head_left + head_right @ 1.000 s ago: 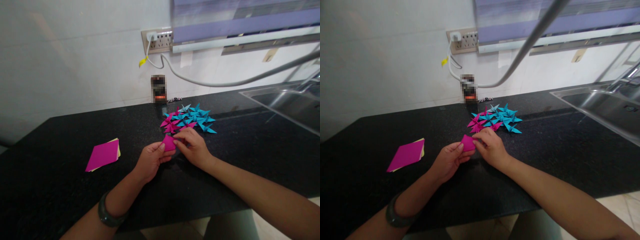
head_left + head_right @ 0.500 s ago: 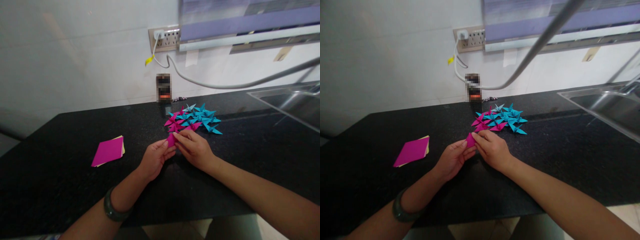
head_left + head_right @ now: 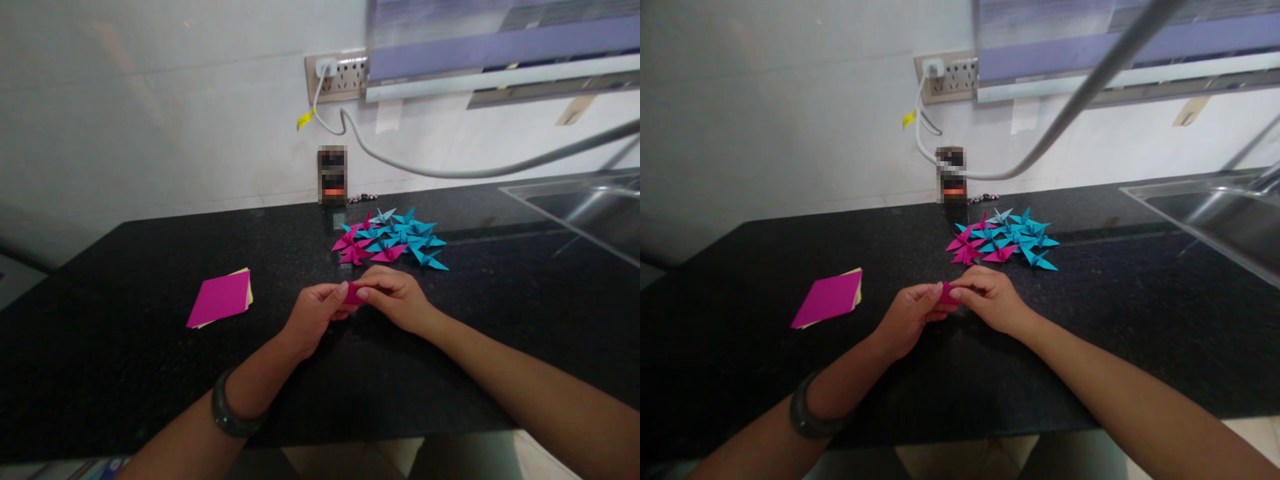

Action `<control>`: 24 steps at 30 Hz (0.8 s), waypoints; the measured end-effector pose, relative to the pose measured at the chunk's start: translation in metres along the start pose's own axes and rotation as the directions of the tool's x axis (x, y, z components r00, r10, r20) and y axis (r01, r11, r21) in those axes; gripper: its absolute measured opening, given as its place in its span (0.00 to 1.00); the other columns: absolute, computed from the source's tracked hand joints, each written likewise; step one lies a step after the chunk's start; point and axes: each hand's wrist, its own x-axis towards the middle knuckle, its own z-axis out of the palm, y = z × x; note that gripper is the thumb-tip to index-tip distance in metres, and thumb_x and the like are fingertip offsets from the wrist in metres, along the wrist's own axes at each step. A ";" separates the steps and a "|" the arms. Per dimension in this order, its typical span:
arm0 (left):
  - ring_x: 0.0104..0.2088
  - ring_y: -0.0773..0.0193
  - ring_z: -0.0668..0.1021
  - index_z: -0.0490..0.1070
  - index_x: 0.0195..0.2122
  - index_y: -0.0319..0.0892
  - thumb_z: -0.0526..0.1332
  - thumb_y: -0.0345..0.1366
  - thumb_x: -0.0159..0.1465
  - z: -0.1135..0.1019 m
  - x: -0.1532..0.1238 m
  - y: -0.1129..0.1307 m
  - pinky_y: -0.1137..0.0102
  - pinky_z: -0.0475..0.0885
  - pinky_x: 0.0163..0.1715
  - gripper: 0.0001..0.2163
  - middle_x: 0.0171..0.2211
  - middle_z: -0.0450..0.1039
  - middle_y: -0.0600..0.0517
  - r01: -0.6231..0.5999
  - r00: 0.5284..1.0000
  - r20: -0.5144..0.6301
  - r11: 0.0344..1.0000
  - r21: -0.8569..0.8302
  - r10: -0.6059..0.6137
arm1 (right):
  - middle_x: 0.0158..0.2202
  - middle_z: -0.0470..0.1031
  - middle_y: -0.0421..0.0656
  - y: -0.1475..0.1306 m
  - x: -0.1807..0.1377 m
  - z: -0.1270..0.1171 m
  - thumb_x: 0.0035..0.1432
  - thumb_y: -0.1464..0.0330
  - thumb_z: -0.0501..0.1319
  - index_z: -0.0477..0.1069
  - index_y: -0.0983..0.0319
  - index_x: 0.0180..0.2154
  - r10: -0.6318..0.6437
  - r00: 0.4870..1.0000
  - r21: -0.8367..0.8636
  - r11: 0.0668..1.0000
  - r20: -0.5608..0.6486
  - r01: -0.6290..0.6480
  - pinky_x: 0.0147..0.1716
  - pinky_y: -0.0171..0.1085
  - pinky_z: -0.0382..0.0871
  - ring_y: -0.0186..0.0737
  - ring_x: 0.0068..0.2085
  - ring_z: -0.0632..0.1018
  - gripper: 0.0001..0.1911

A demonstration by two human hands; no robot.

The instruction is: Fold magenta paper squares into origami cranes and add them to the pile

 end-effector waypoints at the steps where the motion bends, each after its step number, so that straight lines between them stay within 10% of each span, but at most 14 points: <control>1: 0.29 0.67 0.77 0.75 0.32 0.37 0.62 0.46 0.54 0.000 0.000 0.000 0.75 0.68 0.28 0.16 0.28 0.77 0.48 -0.001 1.000 0.000 1.000 0.006 0.001 | 0.27 0.73 0.42 -0.001 0.000 0.000 0.54 0.65 0.60 0.76 0.60 0.31 0.000 1.000 0.013 1.000 0.022 0.000 0.28 0.33 0.67 0.33 0.28 0.72 0.08; 24: 0.25 0.67 0.75 0.74 0.29 0.36 0.58 0.49 0.56 -0.002 0.001 0.001 0.74 0.67 0.27 0.18 0.24 0.75 0.48 0.038 0.998 0.052 0.999 0.037 -0.040 | 0.21 0.64 0.38 -0.001 -0.001 0.000 0.54 0.56 0.56 0.67 0.65 0.21 0.260 0.946 0.216 0.929 0.196 -0.300 0.23 0.31 0.60 0.29 0.23 0.66 0.19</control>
